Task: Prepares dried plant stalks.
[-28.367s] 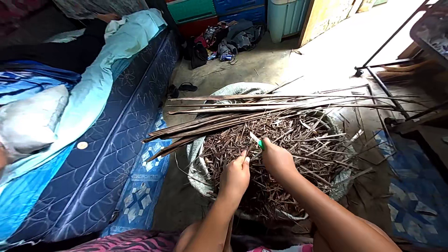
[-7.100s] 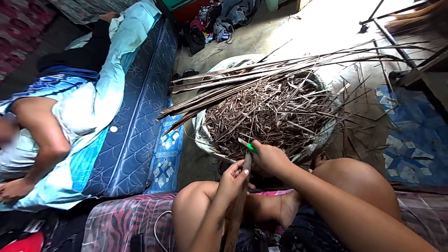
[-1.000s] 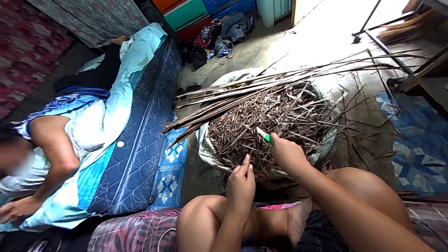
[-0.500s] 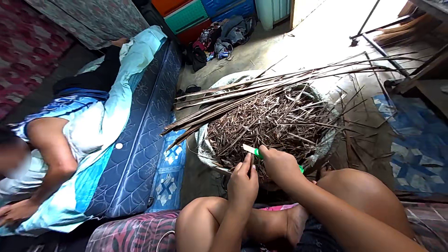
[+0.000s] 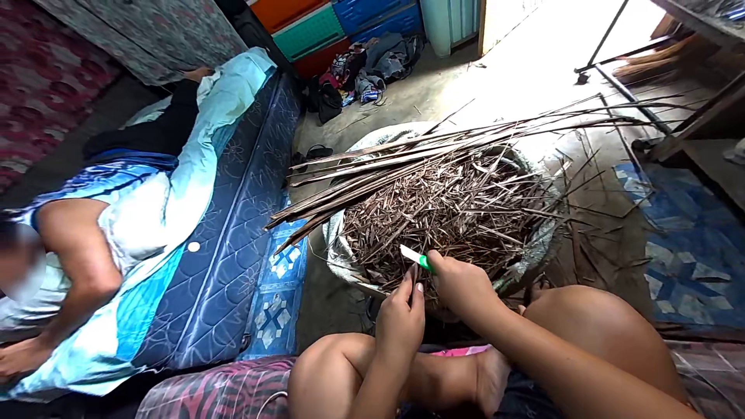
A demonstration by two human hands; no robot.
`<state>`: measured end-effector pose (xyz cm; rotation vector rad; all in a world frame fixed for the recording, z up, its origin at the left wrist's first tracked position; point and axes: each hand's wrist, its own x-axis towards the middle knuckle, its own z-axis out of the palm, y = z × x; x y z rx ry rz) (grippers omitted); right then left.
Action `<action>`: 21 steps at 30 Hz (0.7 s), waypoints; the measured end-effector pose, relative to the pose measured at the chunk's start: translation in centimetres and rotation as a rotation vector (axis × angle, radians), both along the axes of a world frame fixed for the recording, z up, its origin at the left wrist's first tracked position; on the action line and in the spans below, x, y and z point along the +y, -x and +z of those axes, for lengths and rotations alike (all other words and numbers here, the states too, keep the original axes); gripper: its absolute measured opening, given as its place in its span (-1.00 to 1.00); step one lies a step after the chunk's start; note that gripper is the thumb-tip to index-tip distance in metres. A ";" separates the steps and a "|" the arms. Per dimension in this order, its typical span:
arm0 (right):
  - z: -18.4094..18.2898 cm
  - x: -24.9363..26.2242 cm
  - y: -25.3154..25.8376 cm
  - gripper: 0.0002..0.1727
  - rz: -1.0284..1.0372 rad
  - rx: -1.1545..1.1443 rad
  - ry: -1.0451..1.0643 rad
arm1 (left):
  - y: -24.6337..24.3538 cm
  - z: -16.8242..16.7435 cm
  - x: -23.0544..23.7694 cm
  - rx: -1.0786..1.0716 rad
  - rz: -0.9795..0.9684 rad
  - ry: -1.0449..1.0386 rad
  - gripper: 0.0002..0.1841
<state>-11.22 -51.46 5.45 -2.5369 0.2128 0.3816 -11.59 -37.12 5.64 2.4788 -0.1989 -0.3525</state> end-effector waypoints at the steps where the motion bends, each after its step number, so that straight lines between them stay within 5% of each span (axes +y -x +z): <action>1: 0.1 -0.4 -0.4 -0.66 -0.038 0.013 0.027 | 0.0 0.0 0.1 -0.009 0.000 -0.007 -0.55; 6: 1.2 -4.8 -3.0 -0.62 -0.223 0.186 -0.022 | 0.6 -0.3 0.4 -0.027 -0.014 0.000 -0.55; 13: -0.1 -2.5 -0.3 -0.36 0.083 0.066 -0.434 | -0.7 0.1 0.6 0.037 0.010 -0.021 -0.56; 21: -0.2 -1.4 0.1 -0.38 0.235 0.066 -0.452 | -1.6 0.4 0.6 -0.063 0.027 0.008 -0.65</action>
